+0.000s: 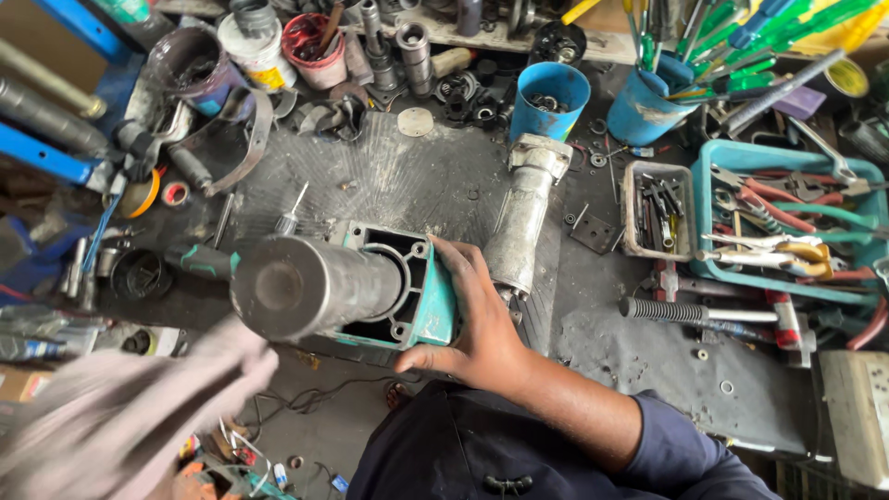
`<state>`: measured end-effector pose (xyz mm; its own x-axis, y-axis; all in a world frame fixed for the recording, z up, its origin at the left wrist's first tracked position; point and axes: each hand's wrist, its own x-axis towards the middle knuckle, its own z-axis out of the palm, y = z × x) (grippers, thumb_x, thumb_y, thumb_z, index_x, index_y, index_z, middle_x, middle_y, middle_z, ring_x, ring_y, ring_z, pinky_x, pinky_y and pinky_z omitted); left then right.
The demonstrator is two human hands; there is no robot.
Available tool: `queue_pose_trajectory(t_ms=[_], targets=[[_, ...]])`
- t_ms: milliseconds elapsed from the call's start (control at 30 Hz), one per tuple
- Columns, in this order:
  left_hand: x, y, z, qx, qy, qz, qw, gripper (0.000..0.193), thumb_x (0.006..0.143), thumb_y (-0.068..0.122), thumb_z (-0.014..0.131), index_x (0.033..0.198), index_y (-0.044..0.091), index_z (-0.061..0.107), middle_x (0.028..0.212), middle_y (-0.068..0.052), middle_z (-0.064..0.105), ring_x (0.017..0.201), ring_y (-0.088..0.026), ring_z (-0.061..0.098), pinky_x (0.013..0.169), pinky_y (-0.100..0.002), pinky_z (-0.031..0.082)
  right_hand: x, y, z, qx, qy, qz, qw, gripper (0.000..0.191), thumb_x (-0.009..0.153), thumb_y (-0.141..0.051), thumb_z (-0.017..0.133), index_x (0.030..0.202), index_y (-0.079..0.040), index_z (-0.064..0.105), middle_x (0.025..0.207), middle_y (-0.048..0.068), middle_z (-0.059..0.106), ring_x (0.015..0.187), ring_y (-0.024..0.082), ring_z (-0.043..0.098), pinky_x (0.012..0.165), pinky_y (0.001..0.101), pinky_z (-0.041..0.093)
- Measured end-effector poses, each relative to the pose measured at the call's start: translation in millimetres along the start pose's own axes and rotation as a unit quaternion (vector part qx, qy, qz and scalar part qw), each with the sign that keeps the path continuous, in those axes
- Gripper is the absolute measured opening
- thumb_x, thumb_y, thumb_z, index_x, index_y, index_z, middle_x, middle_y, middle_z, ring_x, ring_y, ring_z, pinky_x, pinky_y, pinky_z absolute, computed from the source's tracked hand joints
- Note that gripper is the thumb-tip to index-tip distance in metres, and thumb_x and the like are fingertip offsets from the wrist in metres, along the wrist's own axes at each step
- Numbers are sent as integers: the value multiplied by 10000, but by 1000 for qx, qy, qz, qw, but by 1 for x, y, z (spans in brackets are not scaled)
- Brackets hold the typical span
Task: The person wipes a green pump housing and a cylindrical metal rotor with a cloth, then fits the cylinder into the housing, pressing and aligning it by hand. They retrieve a small tube from a drawer and apply its contents around the joint between the cylinder and housing while holding the assembly steady.
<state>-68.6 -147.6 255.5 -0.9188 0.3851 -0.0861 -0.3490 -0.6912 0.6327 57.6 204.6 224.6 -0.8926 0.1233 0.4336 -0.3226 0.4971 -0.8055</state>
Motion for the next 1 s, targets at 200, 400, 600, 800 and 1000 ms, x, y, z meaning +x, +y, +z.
queue_pose_trajectory(t_ms=[200,400,600,800,1000], targets=[[-7,-86,48,-14,17,205,978,539,955,240,582,1376,-35,387,1296,-187,597,1162,-257,625,986,-420,504,-3,1,4,-17,9,-33,999,1255,683,-590,878,1600,25,282,1488,233,462,1393,395,541,1160,455,482],[-33,-160,119,243,177,425,854,714,846,124,696,1429,-34,316,1383,-191,535,1265,-251,572,1065,-402,464,-4,-2,9,-34,16,-43,998,1259,667,-582,882,1582,29,270,1455,248,458,1353,408,545,1121,466,490],[-28,-161,161,471,66,397,785,937,736,8,810,1483,-33,246,1470,-195,474,1368,-245,518,1144,-384,424,-8,-1,11,-19,8,-38,999,1151,767,-476,876,1604,24,263,1457,261,439,1344,423,553,1100,465,509],[-14,-129,164,629,21,346,696,963,760,-60,922,1533,97,369,1488,-145,615,1339,-236,643,1177,-382,516,-7,-7,10,-32,8,-61,998,1213,696,-511,906,1574,35,272,1426,249,457,1315,428,554,1069,478,504],[10,-117,159,539,33,541,644,1167,931,244,990,1662,152,85,1657,-37,194,1451,-186,431,1225,-334,435,-4,-14,9,-42,11,-60,997,1244,659,-558,900,1557,42,282,1414,250,457,1304,422,548,1064,472,499]])
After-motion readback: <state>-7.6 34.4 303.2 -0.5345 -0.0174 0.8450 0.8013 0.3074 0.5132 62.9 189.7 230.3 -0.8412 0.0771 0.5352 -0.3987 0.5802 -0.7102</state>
